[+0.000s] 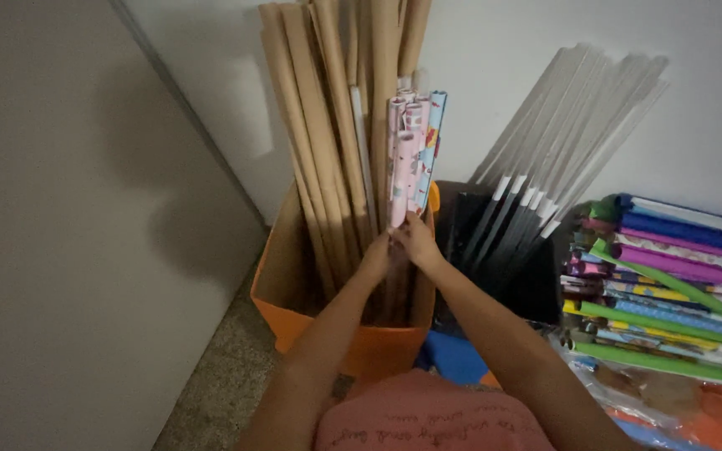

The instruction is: The person repeatedly picks up rolls of wrapping paper from a stack on a shelf and places them into a large orange cardboard box. The person handles various rolls, including patterned and solid-colored ones, one at a time.

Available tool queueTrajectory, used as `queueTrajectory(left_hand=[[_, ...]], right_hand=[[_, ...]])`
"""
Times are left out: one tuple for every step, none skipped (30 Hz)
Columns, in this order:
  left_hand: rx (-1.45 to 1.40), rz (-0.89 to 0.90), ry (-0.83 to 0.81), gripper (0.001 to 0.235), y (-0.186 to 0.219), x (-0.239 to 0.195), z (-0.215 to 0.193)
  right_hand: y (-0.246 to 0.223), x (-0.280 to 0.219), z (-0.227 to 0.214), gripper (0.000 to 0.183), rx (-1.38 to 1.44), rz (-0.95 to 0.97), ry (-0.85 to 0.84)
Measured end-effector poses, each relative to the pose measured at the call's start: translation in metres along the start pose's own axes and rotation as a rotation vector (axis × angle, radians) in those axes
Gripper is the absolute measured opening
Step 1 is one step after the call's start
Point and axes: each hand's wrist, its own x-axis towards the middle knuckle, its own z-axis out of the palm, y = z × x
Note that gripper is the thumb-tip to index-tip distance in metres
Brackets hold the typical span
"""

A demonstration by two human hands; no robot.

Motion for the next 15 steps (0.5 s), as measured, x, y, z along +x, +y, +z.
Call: queueTrajectory(left_hand=[[0.0, -0.001, -0.001, 0.065, -0.011, 0.011, 0.001], [-0.102, -0.015, 0.034, 0.063, -0.022, 0.021, 0.003], [-0.203, -0.028, 0.07, 0.06, -0.032, 0.033, 0.004], [-0.203, -0.027, 0.069, 0.06, -0.031, 0.036, 0.005], [0.023, 0.091, 0.089, 0.055, -0.032, 0.037, 0.007], [0.248, 0.209, 0.109, 0.051, -0.032, 0.039, 0.009], [0.248, 0.209, 0.103, 0.051, -0.006, 0.022, 0.003], [0.2, 0.238, 0.071, 0.05, 0.019, 0.005, -0.003], [0.15, 0.268, 0.038, 0.061, 0.046, -0.01, -0.009], [0.15, 0.269, 0.031, 0.061, 0.018, 0.008, -0.005], [0.216, 0.362, 0.049, 0.066, -0.011, 0.026, -0.001], [0.281, 0.456, 0.067, 0.075, -0.039, 0.044, 0.004], [0.279, 0.456, 0.065, 0.075, -0.057, 0.056, 0.004], [0.327, 0.454, 0.079, 0.08, -0.074, 0.068, 0.004], [0.375, 0.452, 0.092, 0.086, -0.092, 0.081, 0.004]], right_hand=[[0.001, 0.003, -0.001, 0.045, 0.0, 0.002, 0.0], [0.002, 0.006, -0.001, 0.054, -0.053, 0.025, -0.017], [0.002, 0.011, -0.003, 0.063, -0.106, 0.047, -0.034], [-0.01, 0.009, -0.006, 0.063, -0.106, 0.047, -0.032], [-0.022, 0.005, -0.01, 0.067, -0.123, 0.039, -0.017], [-0.034, 0.002, -0.014, 0.071, -0.139, 0.031, -0.002], [-0.018, 0.007, -0.011, 0.071, -0.139, 0.034, 0.003], [-0.002, 0.012, -0.008, 0.074, -0.171, 0.026, -0.002], [0.014, 0.017, -0.006, 0.078, -0.203, 0.02, -0.005], [-0.006, 0.007, -0.011, 0.078, -0.204, 0.024, 0.0], [-0.025, -0.003, -0.015, 0.078, -0.2, 0.003, 0.0], [-0.045, -0.014, -0.019, 0.079, -0.196, -0.017, 0.0], [-0.036, -0.012, -0.02, 0.079, -0.197, -0.016, 0.001], [-0.028, -0.011, -0.02, 0.079, -0.178, -0.023, -0.002], [-0.02, -0.01, -0.021, 0.079, -0.159, -0.03, -0.004]])
